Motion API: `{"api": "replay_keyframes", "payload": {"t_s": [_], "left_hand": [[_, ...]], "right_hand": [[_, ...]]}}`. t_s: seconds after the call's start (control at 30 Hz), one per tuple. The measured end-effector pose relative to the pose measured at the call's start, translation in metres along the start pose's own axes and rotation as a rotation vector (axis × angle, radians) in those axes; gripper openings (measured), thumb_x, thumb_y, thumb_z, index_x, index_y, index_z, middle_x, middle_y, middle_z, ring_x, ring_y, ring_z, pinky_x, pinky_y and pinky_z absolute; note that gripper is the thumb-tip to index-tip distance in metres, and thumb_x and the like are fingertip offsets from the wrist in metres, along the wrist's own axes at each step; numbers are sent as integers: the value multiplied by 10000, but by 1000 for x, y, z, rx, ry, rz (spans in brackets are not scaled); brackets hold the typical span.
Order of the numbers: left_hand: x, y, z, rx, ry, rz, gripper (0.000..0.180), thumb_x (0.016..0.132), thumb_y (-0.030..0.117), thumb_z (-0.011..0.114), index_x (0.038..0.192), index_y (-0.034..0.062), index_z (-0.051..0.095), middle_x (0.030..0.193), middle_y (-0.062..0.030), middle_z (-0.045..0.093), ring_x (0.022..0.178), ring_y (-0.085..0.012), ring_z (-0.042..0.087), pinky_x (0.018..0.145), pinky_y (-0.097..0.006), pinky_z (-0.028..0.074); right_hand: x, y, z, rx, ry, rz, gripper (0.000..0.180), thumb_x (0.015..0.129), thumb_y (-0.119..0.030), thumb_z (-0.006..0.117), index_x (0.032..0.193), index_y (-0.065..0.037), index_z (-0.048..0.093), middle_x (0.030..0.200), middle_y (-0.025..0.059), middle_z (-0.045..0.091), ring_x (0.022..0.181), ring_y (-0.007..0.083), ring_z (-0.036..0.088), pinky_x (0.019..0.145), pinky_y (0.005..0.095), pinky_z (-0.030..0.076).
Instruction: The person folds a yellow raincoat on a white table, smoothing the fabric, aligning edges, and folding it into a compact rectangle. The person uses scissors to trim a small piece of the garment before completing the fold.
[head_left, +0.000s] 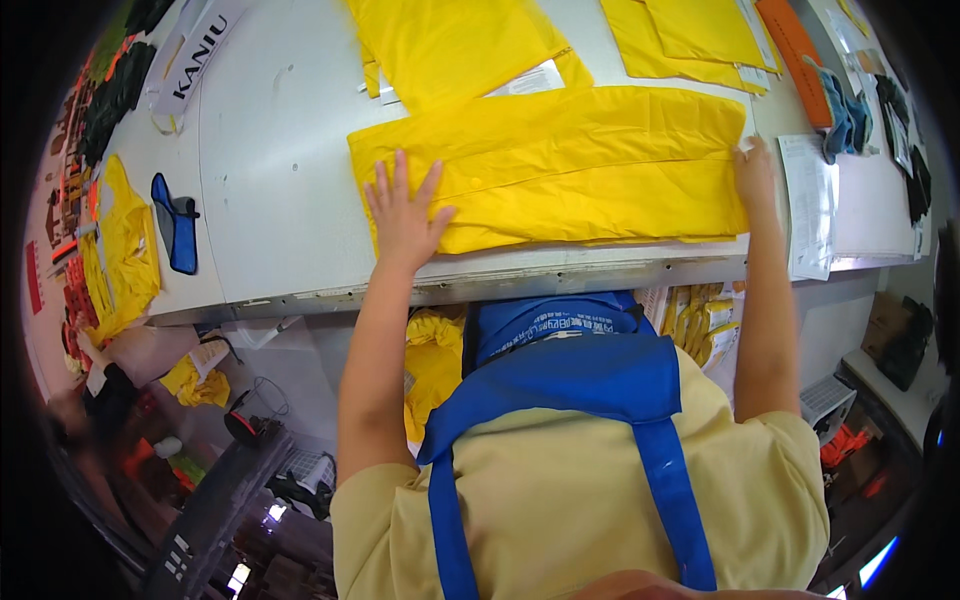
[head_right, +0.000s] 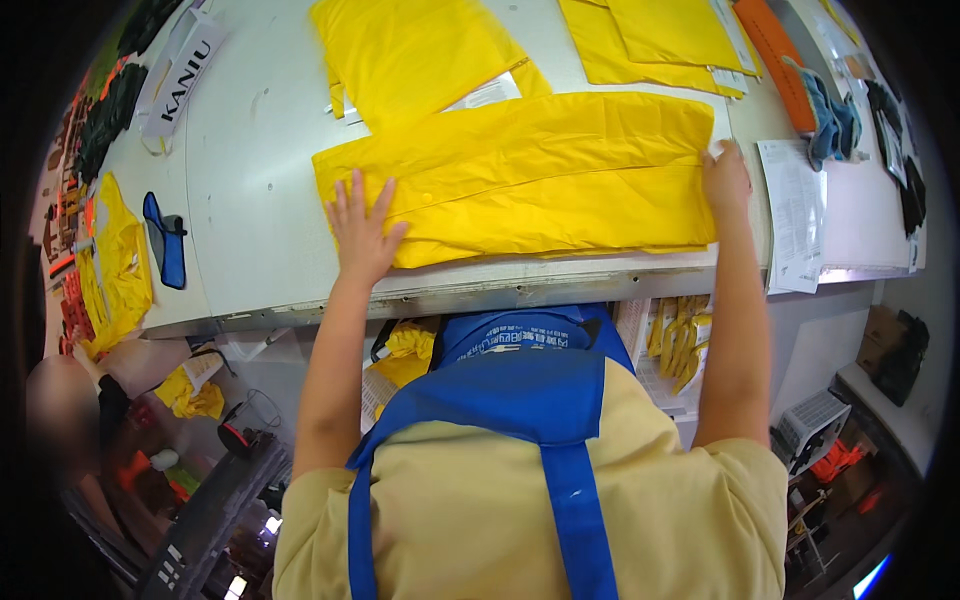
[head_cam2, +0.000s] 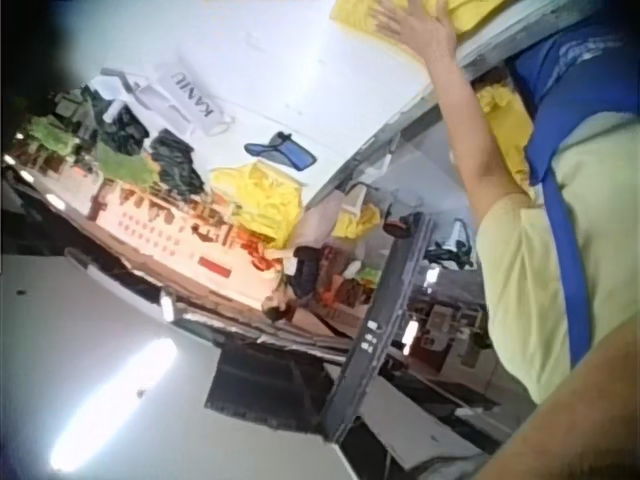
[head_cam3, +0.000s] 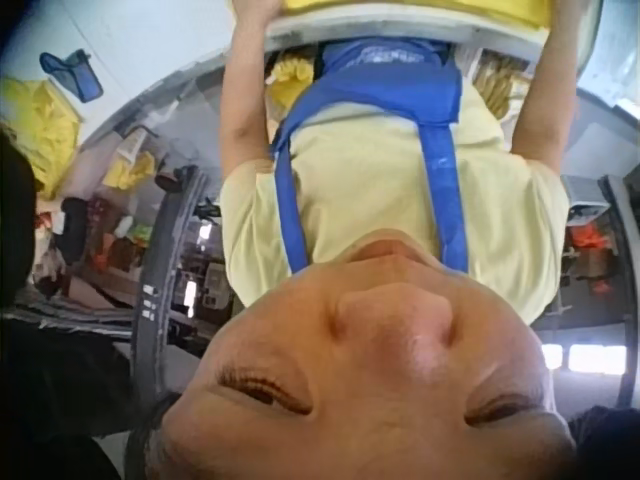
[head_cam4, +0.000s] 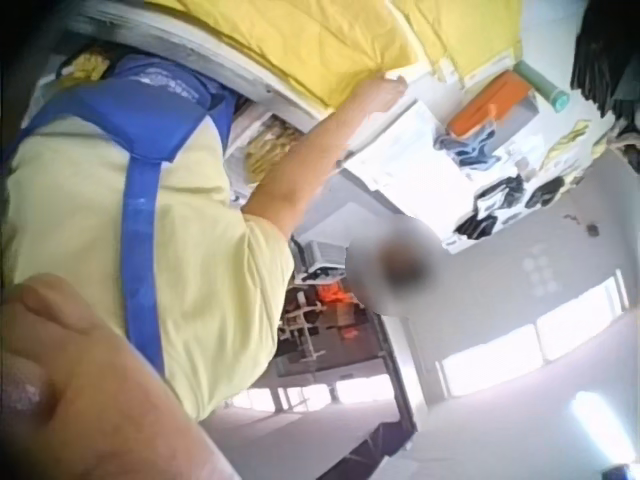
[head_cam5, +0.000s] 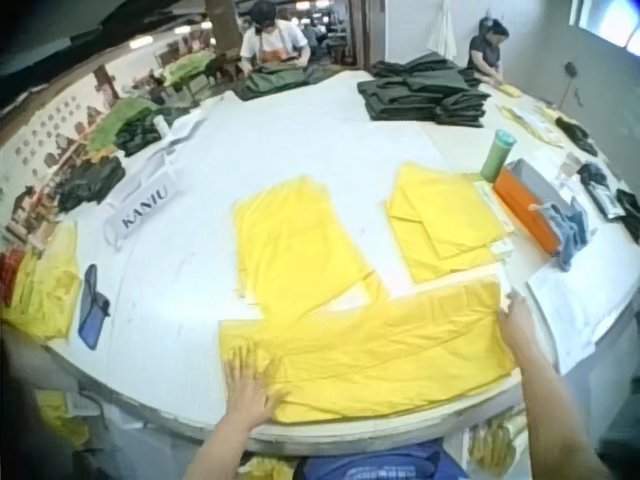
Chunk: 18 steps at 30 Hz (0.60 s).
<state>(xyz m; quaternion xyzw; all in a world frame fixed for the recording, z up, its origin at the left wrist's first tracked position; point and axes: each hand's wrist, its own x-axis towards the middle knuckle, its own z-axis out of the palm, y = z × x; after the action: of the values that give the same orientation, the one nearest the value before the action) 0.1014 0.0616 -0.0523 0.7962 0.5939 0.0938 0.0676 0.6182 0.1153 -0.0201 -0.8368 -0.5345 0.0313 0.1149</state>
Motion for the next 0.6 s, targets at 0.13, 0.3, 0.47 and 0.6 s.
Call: {"api": "replay_keyframes", "payload": {"t_s": [0.13,0.3,0.47,0.6], "left_hand": [[9,18,3,103,-74,-28,793,734,622,606,1414,303,350,1528,-189,92,1396,-437,23,1080,-612,8],[6,17,4,80,-133,-31,898,655,631,679,1420,315,332,1529,-177,83,1394,-442,7,1080,-617,-2],[12,14,6,-7,-160,5,858,677,631,662,1411,314,351,1524,-163,117,1391,-437,41,1073,-626,5],[15,4,0,54,-129,-40,766,737,629,603,1397,307,382,1518,-160,147,1389,-425,76,1068,-625,33]], "right_hand": [[-80,-117,8,63,156,-512,537,866,-344,591,1343,-163,421,1421,135,357,1328,378,279,1056,572,212],[-67,-86,74,-397,-38,-290,588,914,-562,374,1444,-327,278,1547,43,143,1400,418,67,1042,687,8],[-61,-47,87,-277,78,-288,581,926,-545,368,1451,-317,265,1546,12,153,1400,421,56,1037,692,6],[-56,-49,70,-448,-4,-199,590,927,-546,361,1455,-303,258,1544,13,161,1392,425,92,1050,675,36]]}}
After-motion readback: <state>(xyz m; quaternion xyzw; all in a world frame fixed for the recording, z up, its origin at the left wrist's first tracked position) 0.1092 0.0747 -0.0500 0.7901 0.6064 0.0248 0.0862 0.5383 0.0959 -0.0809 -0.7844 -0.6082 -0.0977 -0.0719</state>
